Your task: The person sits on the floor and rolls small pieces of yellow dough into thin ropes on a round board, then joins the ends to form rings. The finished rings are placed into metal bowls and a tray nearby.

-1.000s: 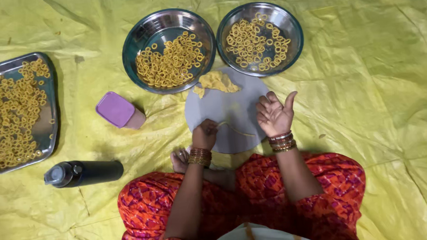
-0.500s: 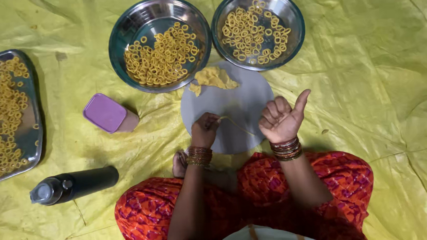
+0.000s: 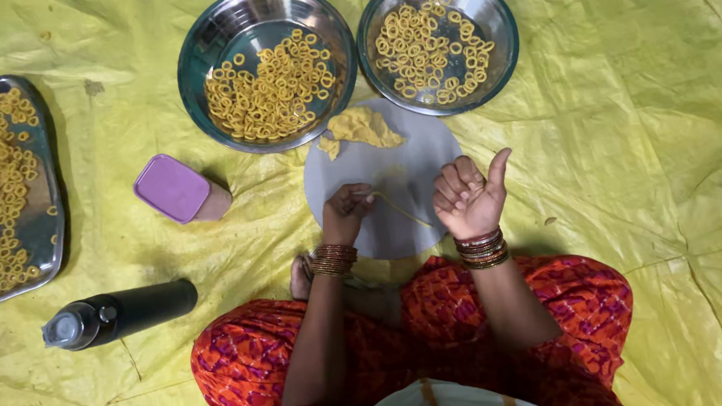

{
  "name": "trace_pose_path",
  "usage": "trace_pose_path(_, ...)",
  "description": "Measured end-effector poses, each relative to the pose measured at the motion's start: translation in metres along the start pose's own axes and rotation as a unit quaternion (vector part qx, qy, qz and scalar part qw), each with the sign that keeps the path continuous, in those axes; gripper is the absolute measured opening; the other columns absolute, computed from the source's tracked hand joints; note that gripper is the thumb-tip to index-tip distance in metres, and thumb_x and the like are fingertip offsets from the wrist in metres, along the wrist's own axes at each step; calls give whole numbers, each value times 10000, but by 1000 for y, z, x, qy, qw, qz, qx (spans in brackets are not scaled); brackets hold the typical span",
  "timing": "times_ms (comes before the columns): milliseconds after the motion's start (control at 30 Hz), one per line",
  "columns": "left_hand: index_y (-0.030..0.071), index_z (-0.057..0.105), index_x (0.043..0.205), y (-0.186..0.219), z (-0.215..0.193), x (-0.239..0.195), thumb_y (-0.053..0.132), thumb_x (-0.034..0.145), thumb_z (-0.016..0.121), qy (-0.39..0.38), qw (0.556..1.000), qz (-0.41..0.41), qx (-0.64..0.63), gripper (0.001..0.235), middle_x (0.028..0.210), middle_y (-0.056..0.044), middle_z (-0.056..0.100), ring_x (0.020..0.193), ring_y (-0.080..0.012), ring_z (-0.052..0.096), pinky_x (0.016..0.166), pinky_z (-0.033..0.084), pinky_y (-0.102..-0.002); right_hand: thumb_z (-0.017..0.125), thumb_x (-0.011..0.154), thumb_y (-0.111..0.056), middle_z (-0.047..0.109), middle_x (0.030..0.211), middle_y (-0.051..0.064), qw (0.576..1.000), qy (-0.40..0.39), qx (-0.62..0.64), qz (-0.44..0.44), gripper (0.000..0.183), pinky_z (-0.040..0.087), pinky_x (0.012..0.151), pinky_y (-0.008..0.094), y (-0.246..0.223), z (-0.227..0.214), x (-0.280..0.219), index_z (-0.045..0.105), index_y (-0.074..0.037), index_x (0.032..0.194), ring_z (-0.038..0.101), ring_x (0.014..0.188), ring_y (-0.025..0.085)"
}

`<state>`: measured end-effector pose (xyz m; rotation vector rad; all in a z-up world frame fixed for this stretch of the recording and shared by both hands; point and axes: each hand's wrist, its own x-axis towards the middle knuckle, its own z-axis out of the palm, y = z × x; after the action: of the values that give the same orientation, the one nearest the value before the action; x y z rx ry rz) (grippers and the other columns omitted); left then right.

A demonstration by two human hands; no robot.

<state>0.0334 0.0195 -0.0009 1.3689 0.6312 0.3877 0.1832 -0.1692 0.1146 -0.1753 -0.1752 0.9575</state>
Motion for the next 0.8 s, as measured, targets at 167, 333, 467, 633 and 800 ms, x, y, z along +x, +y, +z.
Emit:
trace_pose_path(167, 10, 695, 1195, -10, -5, 5, -33, 904, 672, -20, 998, -6, -67, 295, 906, -37, 746, 816, -99, 705, 760, 598, -256, 347, 1005, -781, 366, 710, 0, 1000, -20, 15, 12, 704, 316, 559, 281, 3, 14, 1, 399, -111, 795, 356, 625, 128)
trace_pose_path(333, -7, 717, 1130, -19, -3, 6, -13, 940, 695, -11, 998, -9, -64, 191, 951, -41, 765, 791, -97, 674, 720, 569, -258, 329, 1007, -794, 364, 754, 13, 1000, -16, 11, 20, 729, 337, 611, 296, 4, 7, -1, 439, -94, 836, 362, 671, 149)
trace_pose_path(467, -3, 718, 1118, -20, -3, 8, -2, 941, 712, 1, 998, -14, -68, 177, 953, -54, 770, 789, -97, 682, 722, 574, -254, 486, 977, -720, 575, 901, 52, 982, -1, -189, -5, 656, 450, 716, 320, 7, -5, 4, 569, -69, 973, 529, 820, 188)
trace_pose_path(633, 2, 715, 1139, -23, -9, 12, 11, 932, 723, -8, 994, -26, -105, 207, 977, -65, 775, 823, -112, 698, 746, 597, -271, 683, 838, -585, 603, 1414, 63, 373, 50, -926, -5, 707, 440, 1100, 496, 40, -17, 9, 622, -164, 1403, 519, 1303, 312)
trace_pose_path(800, -1, 688, 1191, -27, -14, 13, 53, 960, 706, -8, 978, -47, -203, 238, 1065, -88, 777, 890, -142, 730, 797, 613, -302, 787, 719, -537, 204, 1677, 114, 229, -1, -973, -2, 1065, 136, 1126, 754, 84, -34, 2, 373, -93, 1593, 123, 1542, 391)
